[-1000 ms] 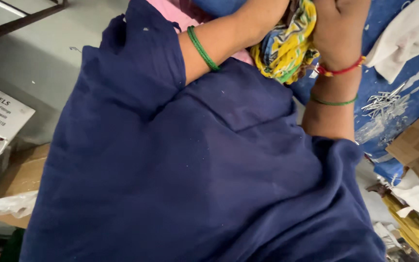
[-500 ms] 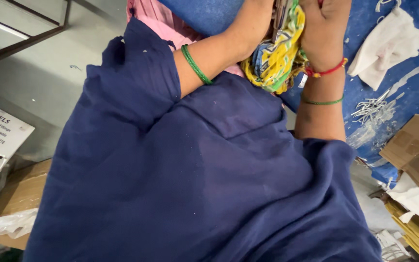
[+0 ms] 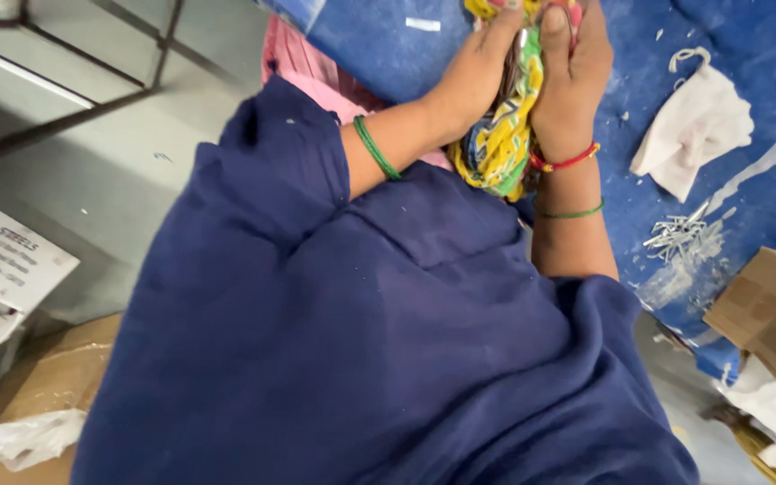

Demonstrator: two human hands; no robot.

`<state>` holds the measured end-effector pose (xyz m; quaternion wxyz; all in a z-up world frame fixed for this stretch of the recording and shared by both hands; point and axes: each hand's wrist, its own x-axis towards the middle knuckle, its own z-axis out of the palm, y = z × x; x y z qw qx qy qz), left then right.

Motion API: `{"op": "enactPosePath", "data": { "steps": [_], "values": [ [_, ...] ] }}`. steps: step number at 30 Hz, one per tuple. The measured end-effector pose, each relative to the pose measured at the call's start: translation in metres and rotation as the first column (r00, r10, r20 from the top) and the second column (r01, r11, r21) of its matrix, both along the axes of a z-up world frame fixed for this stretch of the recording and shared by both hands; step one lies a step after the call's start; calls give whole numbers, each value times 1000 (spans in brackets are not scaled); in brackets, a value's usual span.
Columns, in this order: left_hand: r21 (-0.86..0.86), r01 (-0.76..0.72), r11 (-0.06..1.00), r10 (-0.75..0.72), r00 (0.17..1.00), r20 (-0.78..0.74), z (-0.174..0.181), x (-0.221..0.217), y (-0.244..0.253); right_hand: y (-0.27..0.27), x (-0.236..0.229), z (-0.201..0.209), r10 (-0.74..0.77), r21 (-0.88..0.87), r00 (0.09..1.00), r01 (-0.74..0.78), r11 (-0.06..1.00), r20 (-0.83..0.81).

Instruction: The person wipes multiple small chrome-plated metal parts with a colorful cloth on a blue work table. They pick up each part, rub it with the cloth, and place it back on the table. Another person is also seen cleaning similar parts nearby.

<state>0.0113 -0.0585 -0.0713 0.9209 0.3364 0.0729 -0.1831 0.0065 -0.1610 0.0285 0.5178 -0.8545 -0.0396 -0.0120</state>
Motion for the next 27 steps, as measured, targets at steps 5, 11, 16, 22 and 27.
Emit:
{"op": "enactPosePath", "data": {
  "steps": [5, 11, 16, 22, 27],
  "values": [
    [103, 122, 987, -107, 985, -137, -21, 5, -3, -23, -16, -5, 153, -54, 988, -154, 987, -13],
    [420, -34, 907, -147, 909, 391, -12, 8, 0, -14, -25, -22, -25, -63, 992, 33, 998, 125],
    [513, 113, 851, -203, 971, 123, -2, 1, -5, -12, -27, -33, -150, 272, 988, 153, 950, -32],
    [219, 120, 968, -132, 990, 42, 7, 1, 3, -26, -30, -24, 125, 140, 990, -132, 981, 59],
    [577, -3, 817, -181, 949, 260, 20, 4, 8, -21, -20, -31, -13, 219, 1000, 17, 976, -18]
  ]
}}
